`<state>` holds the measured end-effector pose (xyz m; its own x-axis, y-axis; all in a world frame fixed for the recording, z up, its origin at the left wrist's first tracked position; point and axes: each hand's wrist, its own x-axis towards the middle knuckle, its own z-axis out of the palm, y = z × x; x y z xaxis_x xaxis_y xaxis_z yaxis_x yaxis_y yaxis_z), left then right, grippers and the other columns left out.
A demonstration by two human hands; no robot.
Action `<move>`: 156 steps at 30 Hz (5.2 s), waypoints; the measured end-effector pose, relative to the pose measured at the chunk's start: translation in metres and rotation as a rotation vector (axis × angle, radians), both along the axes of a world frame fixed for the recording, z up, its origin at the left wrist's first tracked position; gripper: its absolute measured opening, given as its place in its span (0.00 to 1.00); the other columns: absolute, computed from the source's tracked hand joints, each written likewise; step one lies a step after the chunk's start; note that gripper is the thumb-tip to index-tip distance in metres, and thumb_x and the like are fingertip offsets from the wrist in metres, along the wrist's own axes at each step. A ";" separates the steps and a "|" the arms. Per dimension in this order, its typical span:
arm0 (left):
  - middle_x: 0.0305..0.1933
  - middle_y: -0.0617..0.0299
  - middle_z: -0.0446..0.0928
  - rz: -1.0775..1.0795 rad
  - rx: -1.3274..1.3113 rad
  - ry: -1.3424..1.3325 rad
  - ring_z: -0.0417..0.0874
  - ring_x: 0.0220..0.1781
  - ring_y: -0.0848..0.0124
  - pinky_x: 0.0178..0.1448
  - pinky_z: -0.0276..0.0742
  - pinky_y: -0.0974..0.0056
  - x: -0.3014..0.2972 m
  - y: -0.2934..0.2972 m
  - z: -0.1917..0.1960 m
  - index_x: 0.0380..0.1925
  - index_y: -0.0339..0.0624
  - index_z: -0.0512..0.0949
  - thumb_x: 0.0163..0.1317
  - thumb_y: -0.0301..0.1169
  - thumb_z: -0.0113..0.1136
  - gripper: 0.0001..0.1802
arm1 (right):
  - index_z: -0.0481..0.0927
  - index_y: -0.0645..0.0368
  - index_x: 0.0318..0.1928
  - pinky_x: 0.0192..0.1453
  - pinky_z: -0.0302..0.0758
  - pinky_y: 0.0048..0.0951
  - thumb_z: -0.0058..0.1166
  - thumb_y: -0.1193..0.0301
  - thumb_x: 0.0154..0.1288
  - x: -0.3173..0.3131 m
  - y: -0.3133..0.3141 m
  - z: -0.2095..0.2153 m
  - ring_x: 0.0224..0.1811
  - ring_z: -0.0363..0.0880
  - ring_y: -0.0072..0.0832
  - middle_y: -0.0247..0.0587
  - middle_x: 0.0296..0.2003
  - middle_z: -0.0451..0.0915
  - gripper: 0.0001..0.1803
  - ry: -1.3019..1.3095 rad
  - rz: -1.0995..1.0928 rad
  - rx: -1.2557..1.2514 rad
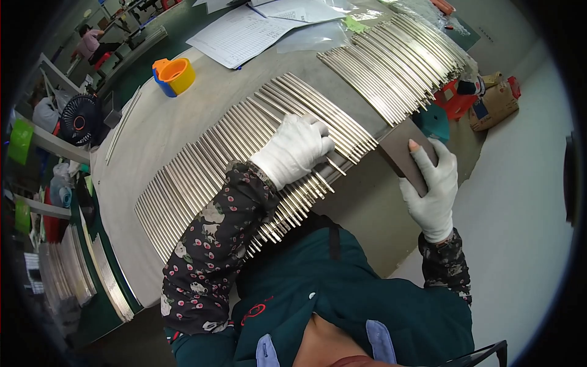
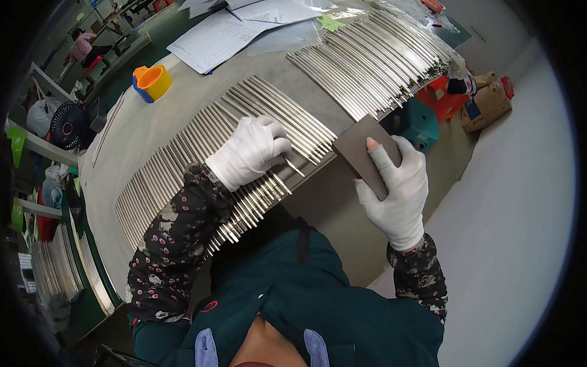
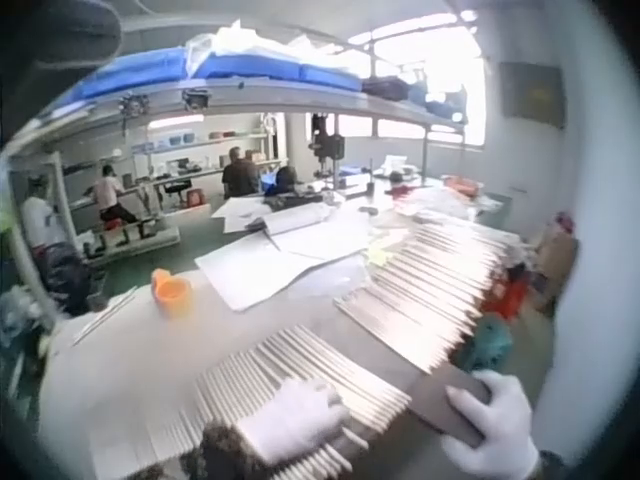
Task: Sanding and inspecting a batch of thin metal or wooden rods at a workbench.
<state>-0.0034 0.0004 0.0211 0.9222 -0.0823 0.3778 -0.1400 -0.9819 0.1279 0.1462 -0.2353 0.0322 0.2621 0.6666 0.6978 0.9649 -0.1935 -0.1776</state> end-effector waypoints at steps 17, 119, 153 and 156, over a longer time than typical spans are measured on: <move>0.28 0.58 0.78 0.061 -0.447 0.383 0.80 0.35 0.60 0.45 0.72 0.58 -0.003 -0.005 0.003 0.28 0.41 0.77 0.51 0.36 0.68 0.12 | 0.76 0.49 0.55 0.47 0.74 0.39 0.67 0.69 0.36 -0.027 -0.001 -0.005 0.45 0.73 0.44 0.51 0.51 0.71 0.37 0.047 0.182 -0.090; 0.29 0.62 0.79 0.095 -0.439 0.299 0.79 0.39 0.63 0.54 0.64 0.58 -0.011 -0.006 -0.002 0.30 0.44 0.80 0.54 0.34 0.66 0.08 | 0.78 0.51 0.51 0.41 0.72 0.38 0.65 0.66 0.40 -0.047 0.013 -0.001 0.41 0.71 0.40 0.50 0.47 0.72 0.31 -0.038 0.399 -0.193; 0.30 0.64 0.74 0.062 -0.198 -0.026 0.75 0.38 0.61 0.41 0.72 0.58 -0.012 -0.004 -0.012 0.26 0.46 0.75 0.40 0.32 0.73 0.15 | 0.77 0.49 0.55 0.51 0.72 0.38 0.66 0.68 0.39 -0.015 0.009 -0.010 0.47 0.71 0.41 0.48 0.52 0.69 0.35 -0.056 0.049 -0.077; 0.33 0.65 0.75 0.217 -0.053 0.003 0.75 0.40 0.61 0.44 0.71 0.57 -0.022 -0.011 0.011 0.28 0.47 0.77 0.41 0.33 0.73 0.15 | 0.76 0.49 0.56 0.51 0.72 0.39 0.66 0.67 0.39 -0.014 0.005 -0.012 0.47 0.71 0.41 0.48 0.52 0.69 0.36 -0.026 0.043 -0.062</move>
